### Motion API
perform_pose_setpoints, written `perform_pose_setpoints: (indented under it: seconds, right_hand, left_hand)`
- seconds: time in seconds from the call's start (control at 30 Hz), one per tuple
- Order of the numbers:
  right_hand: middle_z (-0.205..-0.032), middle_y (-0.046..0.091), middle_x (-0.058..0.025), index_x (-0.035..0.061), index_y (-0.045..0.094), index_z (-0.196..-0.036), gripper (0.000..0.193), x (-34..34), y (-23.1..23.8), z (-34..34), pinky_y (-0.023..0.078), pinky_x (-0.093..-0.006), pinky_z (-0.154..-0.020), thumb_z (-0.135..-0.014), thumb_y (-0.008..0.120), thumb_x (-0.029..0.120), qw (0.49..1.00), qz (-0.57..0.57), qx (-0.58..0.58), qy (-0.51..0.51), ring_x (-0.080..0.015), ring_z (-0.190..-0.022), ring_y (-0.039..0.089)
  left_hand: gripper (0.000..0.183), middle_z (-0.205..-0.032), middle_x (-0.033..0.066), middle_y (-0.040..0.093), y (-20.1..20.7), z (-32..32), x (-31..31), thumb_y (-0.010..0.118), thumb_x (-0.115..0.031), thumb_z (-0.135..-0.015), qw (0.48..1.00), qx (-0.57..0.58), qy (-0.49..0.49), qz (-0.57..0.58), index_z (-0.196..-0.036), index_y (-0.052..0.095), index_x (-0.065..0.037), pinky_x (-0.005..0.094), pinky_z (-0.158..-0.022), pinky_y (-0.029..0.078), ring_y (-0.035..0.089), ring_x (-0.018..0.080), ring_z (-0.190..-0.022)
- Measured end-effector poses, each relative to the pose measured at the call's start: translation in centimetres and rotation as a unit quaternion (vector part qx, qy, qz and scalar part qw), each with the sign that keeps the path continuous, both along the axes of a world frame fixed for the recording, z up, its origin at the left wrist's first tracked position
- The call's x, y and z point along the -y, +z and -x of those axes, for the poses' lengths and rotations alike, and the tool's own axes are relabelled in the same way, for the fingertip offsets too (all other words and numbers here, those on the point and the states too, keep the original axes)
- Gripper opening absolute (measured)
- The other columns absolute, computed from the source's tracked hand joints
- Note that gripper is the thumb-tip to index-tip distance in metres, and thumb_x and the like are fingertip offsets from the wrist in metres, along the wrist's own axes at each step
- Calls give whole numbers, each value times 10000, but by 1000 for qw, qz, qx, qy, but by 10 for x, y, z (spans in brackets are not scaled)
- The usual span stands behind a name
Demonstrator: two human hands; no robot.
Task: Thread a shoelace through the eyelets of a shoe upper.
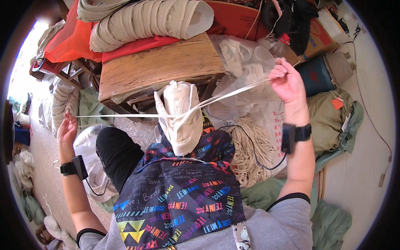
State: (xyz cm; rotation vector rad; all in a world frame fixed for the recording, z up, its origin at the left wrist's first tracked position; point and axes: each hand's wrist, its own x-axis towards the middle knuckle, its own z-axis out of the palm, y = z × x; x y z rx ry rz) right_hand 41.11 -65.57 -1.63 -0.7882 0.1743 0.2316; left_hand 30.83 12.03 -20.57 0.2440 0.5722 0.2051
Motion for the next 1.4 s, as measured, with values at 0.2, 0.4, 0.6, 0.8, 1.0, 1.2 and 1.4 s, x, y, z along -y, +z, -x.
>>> perform_pose_setpoints:
  seconds: [0.2, 0.4, 0.6, 0.8, 1.0, 1.2, 1.4]
  right_hand:
    - [-582, 320, 53, 28, 520, -1087, 127, 209, -17, -49, 264, -223, -409, -1016, 421, 65, 964, 82, -137, -213, -72, -450, 284]
    - [-648, 369, 29, 56, 532, -923, 79, 424, 106, -21, 298, -229, -437, -875, 587, 24, 770, 607, 178, -81, -91, -511, 343]
    - [-626, 440, 67, 131, 546, -843, 122, 198, -67, 7, 225, -184, -365, -924, 636, 152, 863, 421, -143, -242, -20, -421, 306]
    - [-677, 542, 49, 97, 630, -1061, 176, -73, -98, 55, 356, -167, -453, -995, 536, 231, 858, 488, 19, 159, -24, -532, 457]
    - [-757, 640, -85, 0, 564, -1020, 210, -152, -105, 89, 495, -328, -638, -1019, 480, 192, 715, 609, 296, 175, -209, -705, 633]
    - [-729, 626, -162, -10, 556, -951, 175, -150, -98, 94, 489, -386, -634, -993, 496, 149, 627, 689, 331, 149, -358, -672, 618]
    - [-750, 634, -151, 4, 584, -941, 184, -152, -86, 89, 484, -372, -646, -991, 517, 167, 685, 637, 291, 204, -299, -679, 619]
  left_hand:
    - [425, -1311, 228, 547, -1, 84, -192, 451, 102, -925, 980, 52, 66, -183, -1350, 438, 96, 375, -998, 456, 549, 275, -1168]
    - [390, -1311, 248, 541, -17, 159, -191, 408, 87, -964, 913, 20, 242, -327, -1351, 387, 130, 361, -1057, 457, 561, 281, -1205]
    - [295, -1116, 160, 647, 79, 33, 81, 549, -158, -997, 753, -84, -16, -653, -1231, 572, 20, 314, -892, 537, 659, 211, -1012]
    - [254, -879, 91, 669, 92, 17, 288, 506, -198, -1024, 787, 71, -289, -541, -1155, 592, 2, 274, -699, 537, 660, 156, -720]
    - [176, -855, 50, 627, 56, 18, 364, 494, -156, -1023, 801, 99, -340, -483, -1062, 567, -1, 240, -652, 484, 630, 122, -680]
    - [206, -713, -16, 578, 67, 24, 367, 522, -199, -1016, 685, 41, -419, -595, -944, 624, -36, 185, -597, 418, 525, 63, -621]
    - [291, -702, 29, 624, 48, 30, 362, 587, -275, -976, 656, 54, -382, -649, -902, 692, -13, 265, -583, 423, 481, 56, -642]
